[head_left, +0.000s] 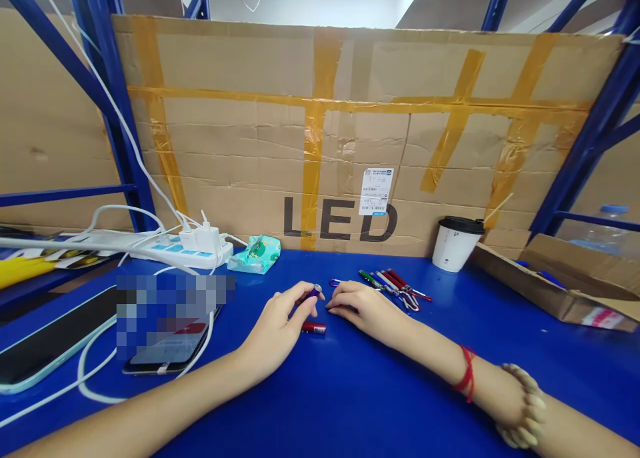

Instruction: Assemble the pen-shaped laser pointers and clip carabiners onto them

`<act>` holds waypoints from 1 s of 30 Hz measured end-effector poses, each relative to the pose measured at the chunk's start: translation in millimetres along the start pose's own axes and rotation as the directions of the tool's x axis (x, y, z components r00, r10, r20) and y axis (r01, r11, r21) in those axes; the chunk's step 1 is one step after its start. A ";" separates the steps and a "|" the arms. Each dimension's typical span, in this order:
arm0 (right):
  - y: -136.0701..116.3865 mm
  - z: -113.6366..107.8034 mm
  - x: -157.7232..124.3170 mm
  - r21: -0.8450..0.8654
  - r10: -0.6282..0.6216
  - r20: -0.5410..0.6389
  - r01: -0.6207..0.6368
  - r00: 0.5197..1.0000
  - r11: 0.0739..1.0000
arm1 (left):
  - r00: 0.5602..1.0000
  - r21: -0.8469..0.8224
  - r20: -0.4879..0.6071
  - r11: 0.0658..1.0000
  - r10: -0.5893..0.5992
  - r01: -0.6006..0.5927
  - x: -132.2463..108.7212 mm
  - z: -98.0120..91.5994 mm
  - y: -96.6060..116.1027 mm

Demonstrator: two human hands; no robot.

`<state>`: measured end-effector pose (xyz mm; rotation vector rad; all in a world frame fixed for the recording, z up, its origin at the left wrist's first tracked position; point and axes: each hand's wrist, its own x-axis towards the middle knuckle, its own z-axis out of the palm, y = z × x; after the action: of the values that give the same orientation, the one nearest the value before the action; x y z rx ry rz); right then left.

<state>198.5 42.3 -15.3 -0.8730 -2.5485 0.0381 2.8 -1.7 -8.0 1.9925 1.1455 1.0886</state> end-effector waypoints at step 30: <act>-3.4 -17.3 -1.4 0.692 0.583 0.136 -0.498 0.801 0.522 | 0.998 0.033 0.054 0.999 -0.041 0.039 -1.6 -3.0 2.7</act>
<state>204.7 36.8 0.3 -1.2327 -1.7719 1.0601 0.9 -4.1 -4.9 2.0025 1.1762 0.9951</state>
